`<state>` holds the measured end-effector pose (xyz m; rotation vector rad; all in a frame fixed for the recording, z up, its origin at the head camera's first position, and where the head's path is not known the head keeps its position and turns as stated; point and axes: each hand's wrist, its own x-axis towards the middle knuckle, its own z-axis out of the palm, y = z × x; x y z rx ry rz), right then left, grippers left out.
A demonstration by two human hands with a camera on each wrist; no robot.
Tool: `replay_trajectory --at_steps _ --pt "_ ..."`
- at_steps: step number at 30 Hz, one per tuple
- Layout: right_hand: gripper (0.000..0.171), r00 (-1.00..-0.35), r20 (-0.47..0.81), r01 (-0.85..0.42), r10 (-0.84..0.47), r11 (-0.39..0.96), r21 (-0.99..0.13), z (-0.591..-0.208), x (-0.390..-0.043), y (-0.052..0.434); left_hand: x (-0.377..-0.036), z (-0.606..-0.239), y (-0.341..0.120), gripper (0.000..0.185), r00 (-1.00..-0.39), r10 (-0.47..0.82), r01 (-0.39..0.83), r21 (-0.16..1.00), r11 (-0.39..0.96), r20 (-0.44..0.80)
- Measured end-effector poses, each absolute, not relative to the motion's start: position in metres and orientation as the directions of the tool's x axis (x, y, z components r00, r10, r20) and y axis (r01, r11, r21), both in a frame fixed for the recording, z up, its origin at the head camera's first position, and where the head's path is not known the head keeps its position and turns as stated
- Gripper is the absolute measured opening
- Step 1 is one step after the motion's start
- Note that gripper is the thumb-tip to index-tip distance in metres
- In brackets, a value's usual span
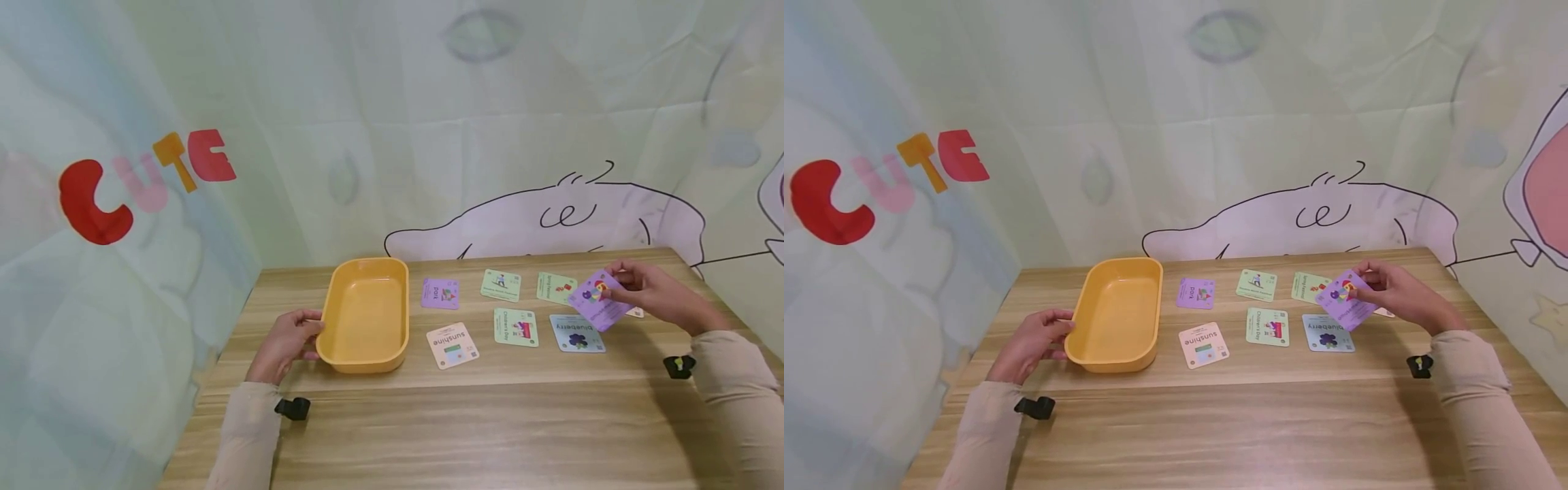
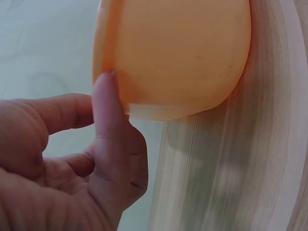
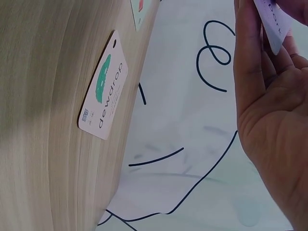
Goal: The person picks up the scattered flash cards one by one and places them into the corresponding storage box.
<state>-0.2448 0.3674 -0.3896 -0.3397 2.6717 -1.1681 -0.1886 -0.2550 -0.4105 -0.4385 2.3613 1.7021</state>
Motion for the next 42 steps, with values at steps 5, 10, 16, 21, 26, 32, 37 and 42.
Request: replay_trajectory --at_steps 5,10,16,21,26,32,37,42 --pt "0.039 -0.956 -0.085 -0.128 -0.283 0.655 -0.745 -0.388 -0.243 0.367 -0.188 -0.409 -0.254 0.036 -0.933 -0.129 -0.361 0.882 0.303 -0.337" --pt "0.04 -0.954 -0.084 -0.13 -0.289 0.646 -0.752 -0.388 -0.243 0.367 -0.189 -0.409 -0.253 0.036 -0.929 -0.131 -0.369 0.877 0.307 -0.345" --pt "0.038 -0.955 -0.072 -0.135 -0.289 0.635 -0.76 -0.387 -0.245 0.366 -0.189 -0.409 -0.254 0.036 -0.931 -0.129 -0.365 0.88 0.304 -0.342" --pt "0.041 -0.958 -0.088 -0.117 -0.275 0.651 -0.75 -0.387 -0.245 0.364 -0.188 -0.41 -0.254 0.037 -0.932 -0.128 -0.364 0.88 0.306 -0.34" --pt "0.046 -0.96 -0.097 -0.111 -0.264 0.672 -0.732 -0.386 -0.247 0.36 -0.188 -0.41 -0.255 0.037 -0.933 -0.128 -0.359 0.881 0.307 -0.336" --pt "0.045 -0.96 -0.092 -0.111 -0.264 0.661 -0.742 -0.383 -0.247 0.357 -0.188 -0.41 -0.256 0.037 -0.937 -0.119 -0.349 0.887 0.303 -0.329" --pt "0.045 -0.958 -0.073 -0.128 -0.277 0.64 -0.758 -0.381 -0.247 0.354 -0.188 -0.41 -0.256 0.036 -0.938 -0.118 -0.348 0.886 0.306 -0.327" --pt "0.042 -0.954 -0.044 -0.156 -0.297 0.614 -0.773 -0.383 -0.247 0.351 -0.187 -0.41 -0.256 0.036 -0.937 -0.116 -0.349 0.884 0.312 -0.329"
